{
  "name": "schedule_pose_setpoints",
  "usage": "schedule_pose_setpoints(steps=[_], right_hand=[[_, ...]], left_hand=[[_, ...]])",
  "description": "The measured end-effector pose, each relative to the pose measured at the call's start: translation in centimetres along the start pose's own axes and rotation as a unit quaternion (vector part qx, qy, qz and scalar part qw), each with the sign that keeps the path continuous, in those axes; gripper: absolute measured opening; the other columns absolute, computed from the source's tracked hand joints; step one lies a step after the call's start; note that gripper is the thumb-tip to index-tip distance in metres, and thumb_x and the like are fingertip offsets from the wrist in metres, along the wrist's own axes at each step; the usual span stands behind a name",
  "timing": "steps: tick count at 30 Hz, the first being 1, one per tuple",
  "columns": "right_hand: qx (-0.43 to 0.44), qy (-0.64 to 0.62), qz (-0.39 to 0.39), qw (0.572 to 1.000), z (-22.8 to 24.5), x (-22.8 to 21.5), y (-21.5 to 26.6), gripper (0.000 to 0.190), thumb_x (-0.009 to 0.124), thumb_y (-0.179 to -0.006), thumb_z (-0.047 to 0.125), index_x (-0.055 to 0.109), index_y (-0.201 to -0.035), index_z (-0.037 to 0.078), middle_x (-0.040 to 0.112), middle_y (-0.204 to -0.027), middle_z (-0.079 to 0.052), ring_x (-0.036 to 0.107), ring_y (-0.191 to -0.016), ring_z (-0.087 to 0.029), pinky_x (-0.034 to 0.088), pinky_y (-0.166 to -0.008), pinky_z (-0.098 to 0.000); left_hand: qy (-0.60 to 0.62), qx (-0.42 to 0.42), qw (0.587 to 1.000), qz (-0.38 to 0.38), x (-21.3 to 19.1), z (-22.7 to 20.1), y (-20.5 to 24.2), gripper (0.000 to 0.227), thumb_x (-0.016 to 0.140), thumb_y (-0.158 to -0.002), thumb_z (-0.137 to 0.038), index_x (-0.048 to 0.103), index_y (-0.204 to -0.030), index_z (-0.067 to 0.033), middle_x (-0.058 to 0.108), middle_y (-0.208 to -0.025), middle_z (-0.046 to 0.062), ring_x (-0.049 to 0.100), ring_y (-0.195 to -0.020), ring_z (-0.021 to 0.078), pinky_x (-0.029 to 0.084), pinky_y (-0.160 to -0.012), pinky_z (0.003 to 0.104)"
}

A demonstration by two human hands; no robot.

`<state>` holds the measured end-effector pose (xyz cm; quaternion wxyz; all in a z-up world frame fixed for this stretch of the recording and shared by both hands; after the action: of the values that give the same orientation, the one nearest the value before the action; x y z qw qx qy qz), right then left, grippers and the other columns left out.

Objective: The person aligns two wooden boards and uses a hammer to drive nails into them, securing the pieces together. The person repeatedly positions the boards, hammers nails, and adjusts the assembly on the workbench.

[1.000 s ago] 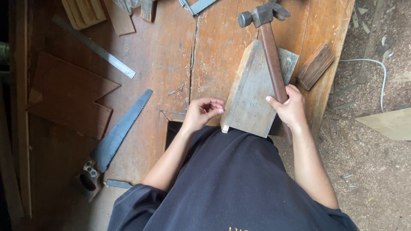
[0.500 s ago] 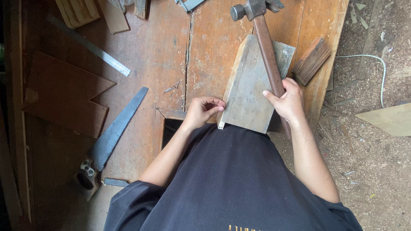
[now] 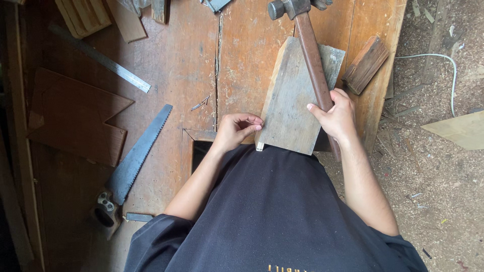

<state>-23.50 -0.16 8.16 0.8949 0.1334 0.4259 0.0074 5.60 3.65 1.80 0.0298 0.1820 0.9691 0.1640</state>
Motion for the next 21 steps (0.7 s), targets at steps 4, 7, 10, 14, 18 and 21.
schedule_pose_setpoints(steps=[4, 7, 10, 14, 18, 21], right_hand=[[0.012, 0.010, 0.001, 1.000, -0.4, 0.2, 0.0, 0.036, 0.090, -0.080, 0.020, 0.070, -0.100, -0.002, 0.063, -0.102, -0.010, 0.067, -0.088, -0.021, 0.055, -0.075, -0.0353], [0.016, 0.007, 0.003, 1.000, -0.4, 0.3, 0.1, 0.037, 0.090, -0.080, 0.020, 0.070, -0.101, -0.002, 0.063, -0.102, -0.010, 0.067, -0.089, -0.021, 0.055, -0.076, -0.0349], [0.028, 0.008, 0.012, 0.999, -0.2, 0.2, 0.0, 0.037, 0.090, -0.080, 0.021, 0.071, -0.103, -0.001, 0.063, -0.103, -0.009, 0.067, -0.088, -0.021, 0.056, -0.075, -0.0349], [0.043, 0.018, 0.025, 0.999, 0.0, 0.1, 0.0, 0.035, 0.089, -0.081, 0.021, 0.071, -0.103, 0.000, 0.062, -0.104, -0.009, 0.066, -0.087, -0.020, 0.056, -0.074, -0.0351], [0.068, 0.012, 0.040, 0.997, 0.0, -0.1, -0.1, 0.035, 0.087, -0.082, 0.022, 0.071, -0.104, 0.001, 0.061, -0.106, -0.008, 0.067, -0.086, -0.019, 0.057, -0.071, -0.0344], [0.024, 0.027, 0.029, 0.999, 0.2, -0.2, -0.2, 0.034, 0.088, -0.083, 0.022, 0.072, -0.102, -0.001, 0.062, -0.104, -0.010, 0.067, -0.087, -0.020, 0.056, -0.073, -0.0346]], left_hand=[[-0.036, 0.036, 0.999, 0.012, 0.0, -1.3, 0.4, 0.015, 0.082, -0.086, -0.015, 0.082, -0.101, -0.0112, 0.081, -0.093, 0.002, 0.076, -0.077, 0.0077, 0.061, -0.068, 0.025], [-0.044, 0.066, 0.996, 0.030, 0.0, -2.3, 0.8, 0.013, 0.082, -0.086, -0.013, 0.082, -0.099, -0.0118, 0.081, -0.092, 0.002, 0.076, -0.076, 0.0072, 0.061, -0.066, 0.023], [-0.090, 0.063, 0.993, 0.046, 0.0, -2.8, 0.8, 0.012, 0.083, -0.084, -0.014, 0.083, -0.096, -0.0129, 0.082, -0.090, 0.001, 0.077, -0.074, 0.0081, 0.057, -0.058, 0.025], [-0.113, 0.107, 0.987, 0.047, 0.1, -3.1, 0.8, 0.011, 0.083, -0.085, -0.017, 0.083, -0.096, -0.0147, 0.081, -0.090, 0.001, 0.079, -0.079, 0.0092, 0.061, -0.065, 0.025], [-0.144, 0.116, 0.982, 0.050, 0.3, -2.8, 0.7, 0.010, 0.082, -0.085, -0.019, 0.083, -0.094, -0.0151, 0.081, -0.091, 0.001, 0.079, -0.082, 0.0109, 0.063, -0.071, 0.026], [-0.146, 0.127, 0.980, 0.050, 0.4, -2.7, 0.7, 0.010, 0.081, -0.085, -0.019, 0.083, -0.094, -0.0151, 0.081, -0.092, 0.001, 0.080, -0.084, 0.0117, 0.064, -0.074, 0.027]])
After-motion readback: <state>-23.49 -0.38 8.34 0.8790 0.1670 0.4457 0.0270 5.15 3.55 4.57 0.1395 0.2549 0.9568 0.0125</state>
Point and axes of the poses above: each hand's wrist, its own y-axis away from the middle knuckle, its own x-axis out of the palm, z = x × y, the point moved 3 cm from there along -y, towards the middle knuckle
